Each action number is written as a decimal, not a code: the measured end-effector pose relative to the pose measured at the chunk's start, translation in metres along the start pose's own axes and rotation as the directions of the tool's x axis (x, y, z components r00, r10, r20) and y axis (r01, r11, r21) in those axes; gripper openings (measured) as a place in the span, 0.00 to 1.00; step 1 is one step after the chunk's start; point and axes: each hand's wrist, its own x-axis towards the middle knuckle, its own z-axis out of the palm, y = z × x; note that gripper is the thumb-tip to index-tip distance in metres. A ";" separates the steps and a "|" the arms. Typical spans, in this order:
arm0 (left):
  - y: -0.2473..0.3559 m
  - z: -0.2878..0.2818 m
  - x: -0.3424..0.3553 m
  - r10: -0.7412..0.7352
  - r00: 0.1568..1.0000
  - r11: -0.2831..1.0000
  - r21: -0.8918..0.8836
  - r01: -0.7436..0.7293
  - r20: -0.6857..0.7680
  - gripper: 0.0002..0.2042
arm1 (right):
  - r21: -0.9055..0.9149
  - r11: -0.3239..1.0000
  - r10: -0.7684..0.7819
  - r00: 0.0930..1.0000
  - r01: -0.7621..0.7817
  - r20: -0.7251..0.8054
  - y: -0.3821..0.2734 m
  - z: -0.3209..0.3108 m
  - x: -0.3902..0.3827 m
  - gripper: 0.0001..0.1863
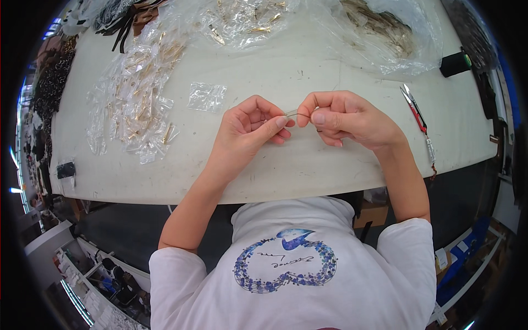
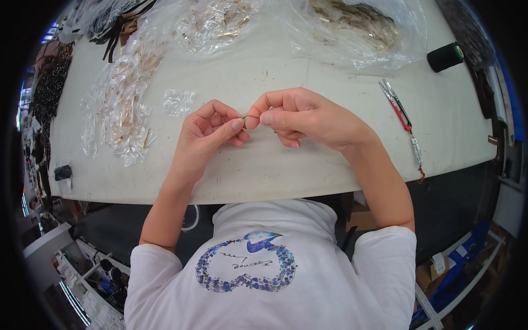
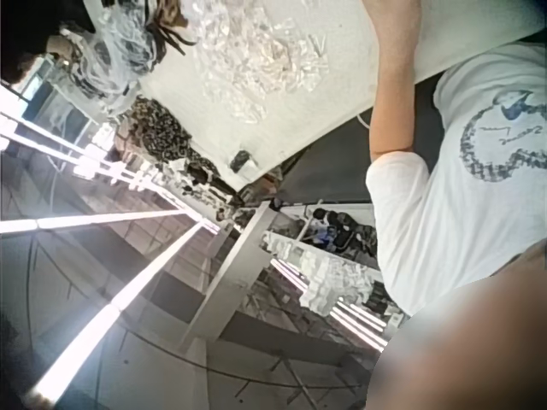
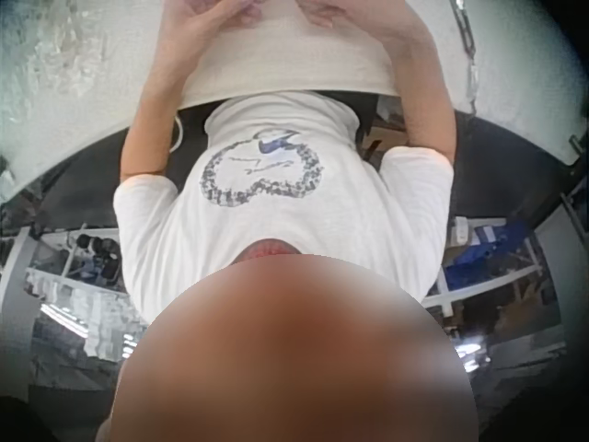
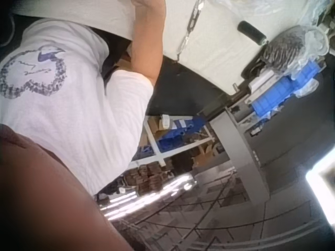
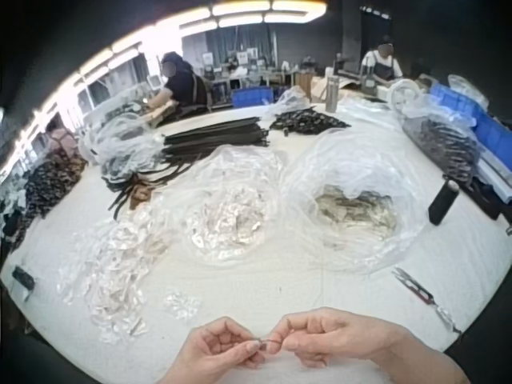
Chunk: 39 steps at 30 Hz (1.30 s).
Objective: The recorder is sewing small gold-colored components together using a needle and thread at a workbench.
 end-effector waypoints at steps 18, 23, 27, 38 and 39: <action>-0.004 -0.001 0.002 0.042 0.999 0.998 -0.038 -0.043 -0.020 0.05 | 0.116 0.992 -0.030 0.985 0.050 -0.167 0.010 -0.004 0.010 0.09; -0.002 0.002 0.000 0.025 0.999 0.997 -0.074 -0.028 -0.047 0.05 | 0.095 0.989 -0.097 0.975 0.117 -0.199 0.016 0.003 0.011 0.11; -0.006 0.000 0.002 0.022 1.000 1.000 -0.013 -0.023 -0.016 0.05 | 0.073 0.977 -0.186 0.970 0.199 -0.155 0.015 0.009 0.014 0.12; -0.005 0.004 0.002 0.003 0.999 0.999 0.044 -0.001 -0.047 0.05 | 0.279 0.909 -0.270 0.948 0.309 -0.168 0.015 -0.001 0.015 0.08; -0.006 0.001 0.003 0.007 0.999 1.000 0.018 -0.007 -0.050 0.05 | 0.236 0.925 -0.250 0.944 0.299 -0.215 0.015 0.001 0.016 0.08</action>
